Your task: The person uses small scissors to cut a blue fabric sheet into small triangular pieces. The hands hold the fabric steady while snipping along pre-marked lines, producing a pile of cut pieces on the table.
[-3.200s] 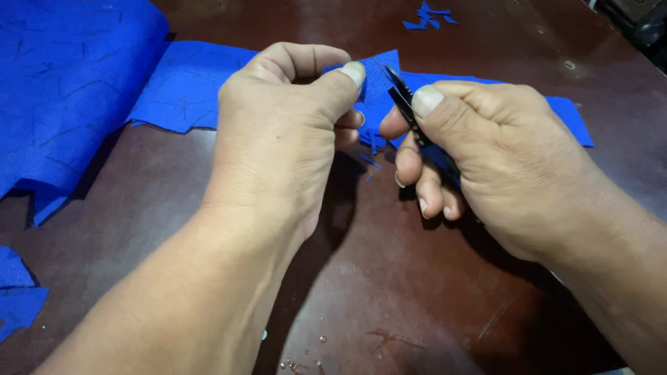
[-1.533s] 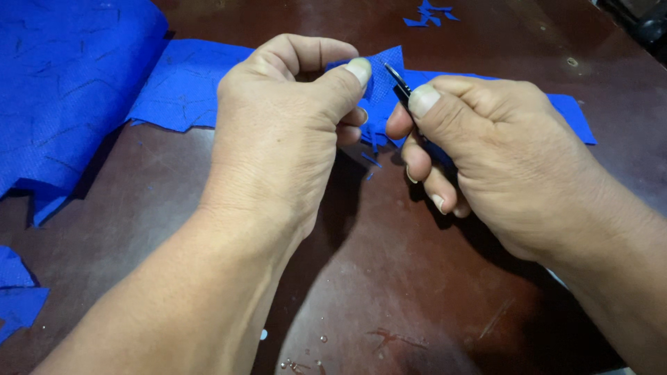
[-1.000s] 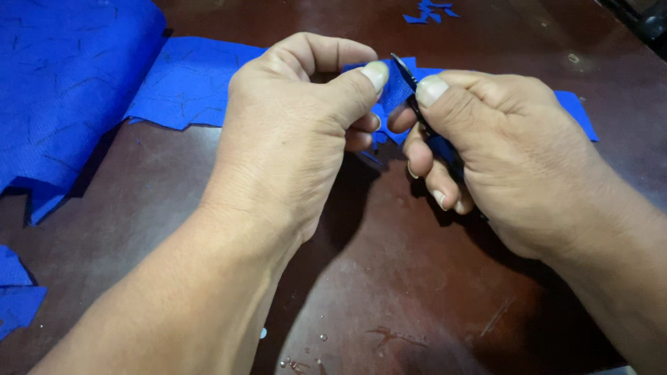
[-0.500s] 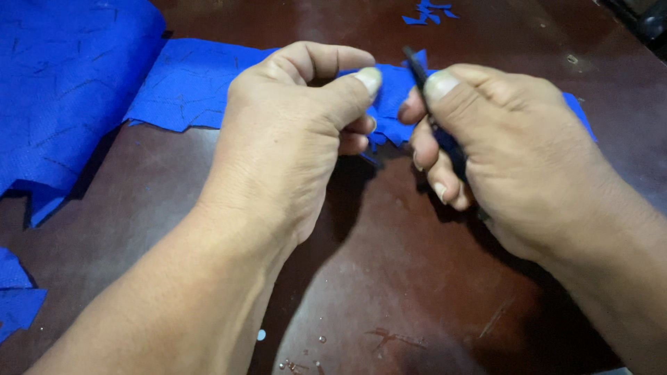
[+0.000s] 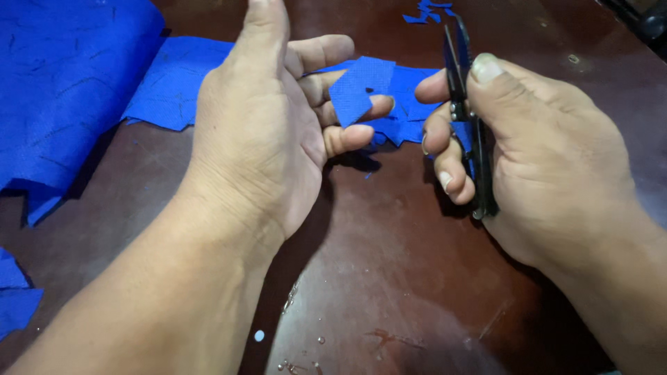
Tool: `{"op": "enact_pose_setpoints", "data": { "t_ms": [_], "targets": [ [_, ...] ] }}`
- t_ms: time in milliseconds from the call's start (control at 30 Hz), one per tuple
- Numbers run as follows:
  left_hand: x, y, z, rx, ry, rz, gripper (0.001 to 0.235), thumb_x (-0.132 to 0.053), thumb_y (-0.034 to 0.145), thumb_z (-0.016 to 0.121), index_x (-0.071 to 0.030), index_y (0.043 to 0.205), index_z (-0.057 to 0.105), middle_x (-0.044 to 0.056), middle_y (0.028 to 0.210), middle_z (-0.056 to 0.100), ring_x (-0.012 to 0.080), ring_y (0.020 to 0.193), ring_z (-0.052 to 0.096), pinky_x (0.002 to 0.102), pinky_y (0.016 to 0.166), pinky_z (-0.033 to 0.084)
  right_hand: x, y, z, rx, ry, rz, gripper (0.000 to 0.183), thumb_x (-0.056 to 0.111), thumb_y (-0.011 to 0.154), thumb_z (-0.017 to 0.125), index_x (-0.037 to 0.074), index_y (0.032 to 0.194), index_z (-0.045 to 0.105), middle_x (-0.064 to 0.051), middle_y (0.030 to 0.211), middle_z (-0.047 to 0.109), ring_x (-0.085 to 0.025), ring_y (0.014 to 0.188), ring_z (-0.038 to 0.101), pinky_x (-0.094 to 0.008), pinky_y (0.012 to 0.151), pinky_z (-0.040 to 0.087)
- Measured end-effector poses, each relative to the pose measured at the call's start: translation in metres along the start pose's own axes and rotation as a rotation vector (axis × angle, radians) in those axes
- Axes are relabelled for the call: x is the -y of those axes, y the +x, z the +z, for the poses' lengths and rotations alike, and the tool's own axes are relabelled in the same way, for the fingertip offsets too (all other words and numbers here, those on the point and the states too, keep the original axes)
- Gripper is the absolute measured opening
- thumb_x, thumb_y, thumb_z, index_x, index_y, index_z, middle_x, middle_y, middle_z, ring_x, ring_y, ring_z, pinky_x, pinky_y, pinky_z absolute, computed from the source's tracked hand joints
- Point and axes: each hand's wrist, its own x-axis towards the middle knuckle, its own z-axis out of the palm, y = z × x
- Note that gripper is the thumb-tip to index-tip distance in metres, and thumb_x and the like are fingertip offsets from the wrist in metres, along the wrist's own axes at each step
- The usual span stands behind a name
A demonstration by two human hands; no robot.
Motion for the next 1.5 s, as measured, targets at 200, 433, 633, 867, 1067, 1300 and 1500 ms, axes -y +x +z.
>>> {"op": "enact_pose_setpoints", "data": {
  "t_ms": [200, 433, 633, 867, 1067, 1300, 1500],
  "targets": [
    [-0.009, -0.009, 0.007, -0.043, 0.019, -0.046, 0.092, -0.054, 0.068, 0.036, 0.011, 0.123, 0.071, 0.024, 0.087, 0.075, 0.0302, 0.066, 0.074, 0.036, 0.054, 0.057, -0.003, -0.001, 0.0, -0.018, 0.04, -0.054, 0.046, 0.037, 0.106, 0.044, -0.001, 0.113, 0.068, -0.013, 0.074, 0.062, -0.019, 0.045, 0.05, -0.029, 0.04, 0.039],
    [-0.005, -0.007, 0.008, -0.034, 0.013, -0.074, 0.092, -0.052, 0.069, 0.035, 0.009, 0.129, 0.067, 0.026, 0.096, 0.076, 0.0331, 0.078, 0.075, 0.041, 0.069, 0.058, -0.009, 0.004, -0.007, 0.021, 0.109, -0.058, 0.029, 0.023, 0.106, 0.051, 0.001, 0.117, 0.066, -0.011, 0.074, 0.061, -0.018, 0.046, 0.053, -0.029, 0.042, 0.042],
    [0.006, 0.005, -0.005, -0.008, -0.104, 0.094, 0.036, 0.012, 0.079, 0.065, 0.004, 0.114, 0.066, 0.016, 0.094, 0.066, 0.0302, 0.079, 0.075, 0.03, 0.056, 0.055, -0.007, 0.002, -0.004, 0.022, 0.113, -0.078, 0.028, 0.025, 0.106, 0.051, 0.003, 0.12, 0.061, -0.01, 0.081, 0.062, -0.015, 0.05, 0.051, -0.027, 0.043, 0.038],
    [-0.032, -0.015, -0.034, -0.292, 0.499, 0.367, 0.021, -0.006, 0.08, 0.076, -0.018, 0.097, 0.074, -0.003, 0.079, 0.072, 0.0067, 0.062, 0.073, 0.018, 0.05, 0.053, -0.007, -0.012, 0.001, -0.001, -0.317, -0.226, 0.025, 0.018, 0.102, 0.057, 0.008, 0.124, 0.062, -0.006, 0.081, 0.066, -0.014, 0.053, 0.061, -0.026, 0.047, 0.051],
    [-0.051, -0.052, -0.086, -0.464, 1.071, 0.473, 0.027, -0.008, 0.084, 0.061, -0.018, 0.102, 0.079, 0.001, 0.065, 0.066, 0.0084, 0.051, 0.056, 0.024, 0.043, 0.043, -0.007, -0.019, 0.005, -0.024, -0.552, -0.371, 0.027, 0.018, 0.104, 0.058, 0.01, 0.129, 0.063, -0.004, 0.073, 0.065, -0.011, 0.062, 0.064, -0.024, 0.06, 0.055],
    [-0.048, -0.055, -0.145, -0.598, 1.172, 0.499, 0.039, 0.001, 0.081, 0.047, -0.012, 0.108, 0.071, 0.01, 0.081, 0.055, 0.0216, 0.045, 0.043, 0.038, 0.035, 0.032, -0.001, -0.017, 0.01, -0.105, -0.51, -0.224, 0.024, 0.017, 0.102, 0.059, 0.014, 0.125, 0.067, -0.004, 0.081, 0.067, -0.012, 0.068, 0.071, -0.023, 0.062, 0.056],
    [-0.074, -0.041, -0.249, -0.415, 1.319, 0.409, 0.04, 0.002, 0.095, 0.059, -0.009, 0.132, 0.072, 0.018, 0.112, 0.07, 0.0291, 0.085, 0.065, 0.035, 0.088, 0.046, -0.005, -0.014, 0.009, -0.088, -0.457, -0.233, 0.022, 0.014, 0.103, 0.06, 0.011, 0.123, 0.067, -0.006, 0.079, 0.067, -0.013, 0.063, 0.067, -0.022, 0.059, 0.053]
  ]
}}
